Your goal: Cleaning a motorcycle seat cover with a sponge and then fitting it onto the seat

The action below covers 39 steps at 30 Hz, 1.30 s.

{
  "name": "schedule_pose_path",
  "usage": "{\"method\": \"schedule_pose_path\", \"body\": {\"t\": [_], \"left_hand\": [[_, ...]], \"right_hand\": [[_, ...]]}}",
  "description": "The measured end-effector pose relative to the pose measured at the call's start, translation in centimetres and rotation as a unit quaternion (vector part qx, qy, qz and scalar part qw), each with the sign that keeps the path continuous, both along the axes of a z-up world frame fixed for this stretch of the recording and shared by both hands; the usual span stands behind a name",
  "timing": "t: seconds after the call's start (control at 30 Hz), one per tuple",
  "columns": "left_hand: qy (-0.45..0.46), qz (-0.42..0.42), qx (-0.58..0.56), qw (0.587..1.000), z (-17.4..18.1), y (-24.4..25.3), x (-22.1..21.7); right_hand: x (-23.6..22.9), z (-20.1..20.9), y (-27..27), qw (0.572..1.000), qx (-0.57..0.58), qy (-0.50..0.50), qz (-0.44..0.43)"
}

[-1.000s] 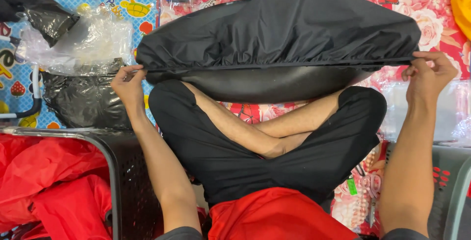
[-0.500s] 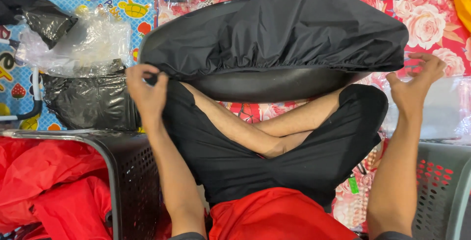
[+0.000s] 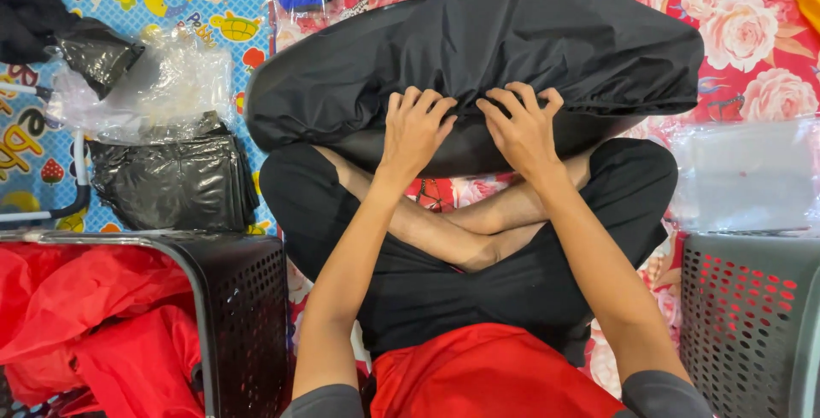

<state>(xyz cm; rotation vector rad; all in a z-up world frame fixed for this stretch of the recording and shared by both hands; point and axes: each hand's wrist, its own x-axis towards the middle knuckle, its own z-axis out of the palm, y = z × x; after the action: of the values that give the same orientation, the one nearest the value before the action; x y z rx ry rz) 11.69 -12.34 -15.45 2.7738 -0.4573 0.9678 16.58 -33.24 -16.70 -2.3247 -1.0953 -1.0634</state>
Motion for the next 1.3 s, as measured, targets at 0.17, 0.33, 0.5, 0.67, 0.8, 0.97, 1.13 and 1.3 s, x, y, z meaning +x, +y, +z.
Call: {"method": "schedule_pose_path", "body": {"t": [0.17,0.33,0.5,0.67,0.8,0.97,1.13,1.3], "left_hand": [[-0.022,0.002,0.026,0.999,-0.3,0.8,-0.1],[-0.039,-0.014,0.040,0.998,-0.3,1.1,0.3],[-0.102,-0.073,0.019,0.992,0.9,0.9,0.4],[-0.100,-0.095,0.017,0.990,-0.7,0.7,-0.3],[-0.056,-0.085,-0.045,0.994,-2.0,0.4,-0.8],[-0.062,-0.069,-0.017,0.996,-1.8,-0.7,-0.2],[-0.043,-0.059,0.001,0.997,-2.6,-1.1,0.6],[-0.036,-0.076,0.027,0.996,-2.4,-1.0,0.9]], "right_hand": [[0.4,-0.1,-0.7,0.998,0.024,0.038,0.045],[0.7,-0.7,-1.6,0.991,0.040,0.107,0.073],[0.8,-0.1,-1.9,0.991,0.046,0.101,0.073],[0.4,0.0,-1.7,0.998,0.054,-0.008,0.030],[0.6,-3.1,-2.4,0.999,0.039,-0.014,0.013],[0.4,-2.1,-2.6,0.999,0.038,-0.021,0.019],[0.6,-2.0,-2.8,0.998,0.057,-0.012,0.026],[0.6,-0.7,-2.6,0.997,0.071,-0.028,0.021]]}}
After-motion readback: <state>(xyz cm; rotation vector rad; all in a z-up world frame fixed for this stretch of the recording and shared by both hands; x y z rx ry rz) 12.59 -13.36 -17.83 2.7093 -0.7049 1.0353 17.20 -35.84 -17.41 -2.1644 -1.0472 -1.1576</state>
